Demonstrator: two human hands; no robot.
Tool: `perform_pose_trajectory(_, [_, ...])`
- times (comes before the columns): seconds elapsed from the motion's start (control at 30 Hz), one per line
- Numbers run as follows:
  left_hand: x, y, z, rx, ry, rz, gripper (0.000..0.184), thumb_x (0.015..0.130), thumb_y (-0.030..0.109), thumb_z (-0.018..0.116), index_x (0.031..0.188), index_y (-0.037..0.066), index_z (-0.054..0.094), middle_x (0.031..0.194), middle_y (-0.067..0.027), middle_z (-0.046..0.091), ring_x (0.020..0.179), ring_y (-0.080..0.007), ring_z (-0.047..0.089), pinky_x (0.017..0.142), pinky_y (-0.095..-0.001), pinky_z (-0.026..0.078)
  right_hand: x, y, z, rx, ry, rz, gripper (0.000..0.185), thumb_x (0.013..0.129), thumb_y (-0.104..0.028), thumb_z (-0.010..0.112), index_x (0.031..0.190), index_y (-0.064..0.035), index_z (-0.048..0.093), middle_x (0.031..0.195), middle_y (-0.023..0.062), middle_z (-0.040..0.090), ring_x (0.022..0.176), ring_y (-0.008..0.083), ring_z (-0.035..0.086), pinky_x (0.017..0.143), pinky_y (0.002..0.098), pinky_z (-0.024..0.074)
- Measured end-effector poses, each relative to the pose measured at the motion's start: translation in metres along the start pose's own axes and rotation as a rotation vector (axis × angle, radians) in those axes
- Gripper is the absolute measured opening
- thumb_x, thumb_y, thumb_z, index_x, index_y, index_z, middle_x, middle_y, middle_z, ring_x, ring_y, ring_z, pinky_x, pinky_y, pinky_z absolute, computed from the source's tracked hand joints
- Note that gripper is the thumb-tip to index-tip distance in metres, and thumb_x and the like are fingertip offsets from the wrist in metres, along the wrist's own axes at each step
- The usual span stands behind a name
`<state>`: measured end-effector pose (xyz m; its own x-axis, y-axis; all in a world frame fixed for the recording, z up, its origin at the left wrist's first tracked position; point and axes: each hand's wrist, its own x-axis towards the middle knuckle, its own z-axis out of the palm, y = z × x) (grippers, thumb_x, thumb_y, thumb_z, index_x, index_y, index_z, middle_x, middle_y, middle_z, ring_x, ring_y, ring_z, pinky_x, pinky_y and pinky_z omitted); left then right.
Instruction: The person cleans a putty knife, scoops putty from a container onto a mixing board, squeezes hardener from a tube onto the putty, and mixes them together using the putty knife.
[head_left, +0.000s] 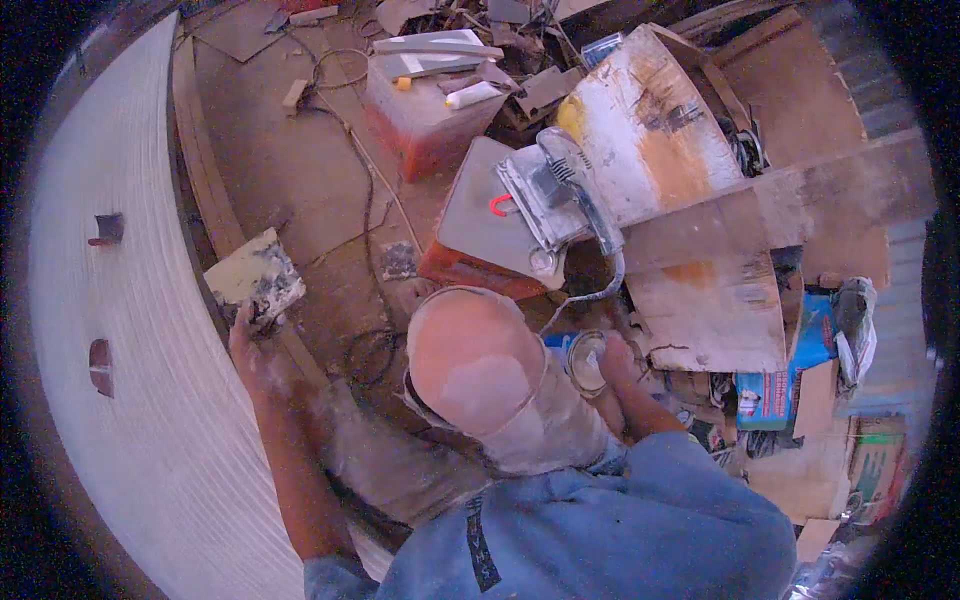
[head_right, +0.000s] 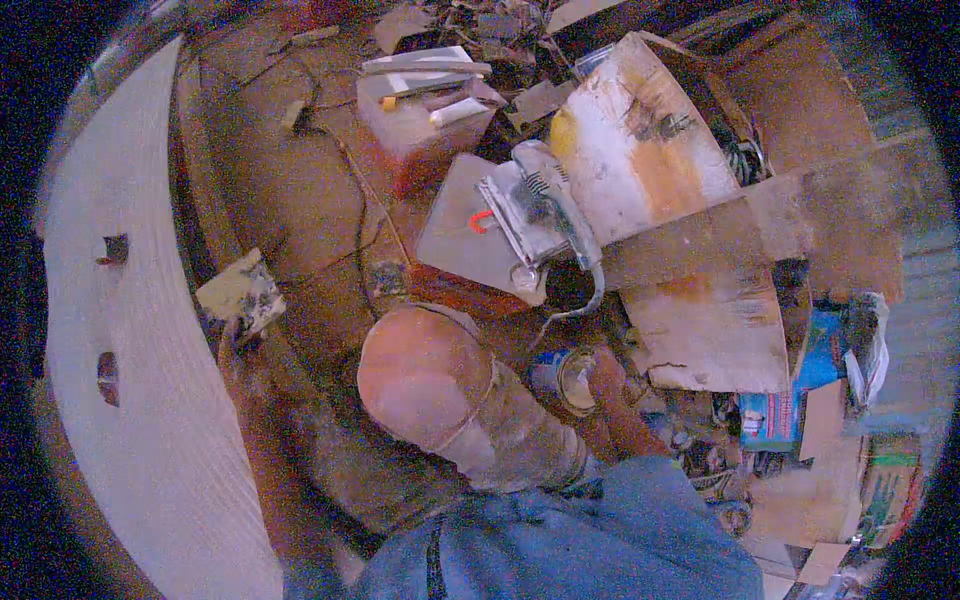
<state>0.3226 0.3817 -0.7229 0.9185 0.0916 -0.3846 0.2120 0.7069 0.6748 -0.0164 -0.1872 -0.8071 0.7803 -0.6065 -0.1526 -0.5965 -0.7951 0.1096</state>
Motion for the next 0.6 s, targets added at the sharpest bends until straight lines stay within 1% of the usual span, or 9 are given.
perform_pose_trajectory(0.03, [-0.007,0.0,0.006,0.035,0.009,-0.061,0.033,0.096,0.029,0.061,0.112,0.001,0.064,0.106,-0.0072,0.068,0.095,-0.0184,0.065,0.081,-0.0319,0.053,-0.004,0.006,0.001,-0.006,-0.048,0.083,0.035,0.077,-0.013,0.071,0.11,-0.0054,0.062,0.108,0.0212,0.065,0.104,0.0399,0.063,0.089,0.0489,0.0506])
perform_pose_trajectory(0.07, [-0.003,-0.007,-0.007,0.035,0.001,-0.076,0.033,0.096,0.029,0.061,0.112,0.001,0.064,0.106,-0.0072,0.068,0.095,-0.0184,0.065,0.081,-0.0319,0.053,-0.002,0.014,0.004,-0.013,-0.049,0.099,0.035,0.077,-0.013,0.071,0.11,-0.0054,0.062,0.108,0.0212,0.065,0.104,0.0399,0.063,0.089,0.0489,0.0506])
perform_pose_trajectory(0.1, [0.007,-0.018,-0.03,0.351,-0.026,0.258,0.032,0.096,0.029,0.061,0.111,0.001,0.064,0.103,-0.0074,0.068,0.091,-0.0186,0.065,0.078,-0.0315,0.053,0.003,0.023,0.007,0.069,0.002,0.037,0.032,0.078,-0.014,0.069,0.108,-0.0051,0.063,0.106,0.0214,0.066,0.102,0.0398,0.064,0.087,0.0492,0.0508])
perform_pose_trajectory(0.17, [0.007,-0.021,-0.021,0.657,-0.077,0.588,0.031,0.096,0.028,0.062,0.111,0.001,0.064,0.1,-0.0075,0.069,0.087,-0.0188,0.066,0.075,-0.0311,0.054,-0.002,0.031,0.005,0.147,0.057,-0.005,0.03,0.079,-0.016,0.068,0.106,-0.0048,0.064,0.103,0.0216,0.067,0.1,0.0398,0.064,0.086,0.0495,0.0511])
perform_pose_trajectory(0.23, [0.006,-0.006,-0.009,0.006,-0.043,-0.063,0.031,0.096,0.027,0.062,0.112,0.001,0.063,0.1,-0.008,0.068,0.086,-0.0186,0.066,0.073,-0.0299,0.054,-0.012,0.021,0.005,0.052,0.078,0.098,0.03,0.078,-0.02,0.067,0.103,-0.0037,0.065,0.1,0.0212,0.067,0.096,0.0396,0.065,0.084,0.05,0.0515])
perform_pose_trajectory(0.3, [0.01,-0.007,-0.02,0.005,0.007,-0.076,0.03,0.096,0.025,0.061,0.114,0.002,0.063,0.106,-0.0079,0.067,0.092,-0.0177,0.065,0.077,-0.0291,0.053,-0.015,0.015,-0.003,0.117,0.02,0.187,0.031,0.077,-0.02,0.068,0.102,-0.0036,0.065,0.099,0.0207,0.068,0.096,0.0394,0.065,0.084,0.0502,0.0516])
perform_pose_trajectory(0.4, [-0.016,0.0,0.011,0.235,0.037,0.169,0.029,0.096,0.026,0.061,0.115,0.004,0.063,0.108,-0.007,0.067,0.096,-0.0182,0.064,0.078,-0.0289,0.053,-0.028,0.035,0.022,0.145,-0.045,0.275,0.031,0.077,-0.022,0.068,0.102,-0.0037,0.066,0.099,0.0197,0.068,0.094,0.0386,0.066,0.083,0.0501,0.052])
perform_pose_trajectory(0.47, [-0.019,0.004,0.022,0.172,0.038,0.031,0.03,0.095,0.028,0.061,0.115,0.005,0.063,0.107,-0.0066,0.067,0.095,-0.0195,0.064,0.078,-0.0305,0.052,-0.036,0.054,0.039,0.052,-0.071,0.292,0.032,0.077,-0.025,0.068,0.102,-0.0044,0.066,0.097,0.0188,0.068,0.092,0.0375,0.066,0.081,0.0494,0.0524])
perform_pose_trajectory(0.6, [-0.027,0.005,0.028,0.251,0.095,0.111,0.033,0.096,0.029,0.06,0.117,0.004,0.063,0.105,-0.0073,0.066,0.097,-0.0206,0.063,0.082,-0.0324,0.05,-0.042,0.077,0.061,-0.095,-0.137,0.335,0.035,0.079,-0.031,0.066,0.103,-0.0057,0.068,0.095,0.017,0.069,0.088,0.0354,0.066,0.077,0.0481,0.0534])
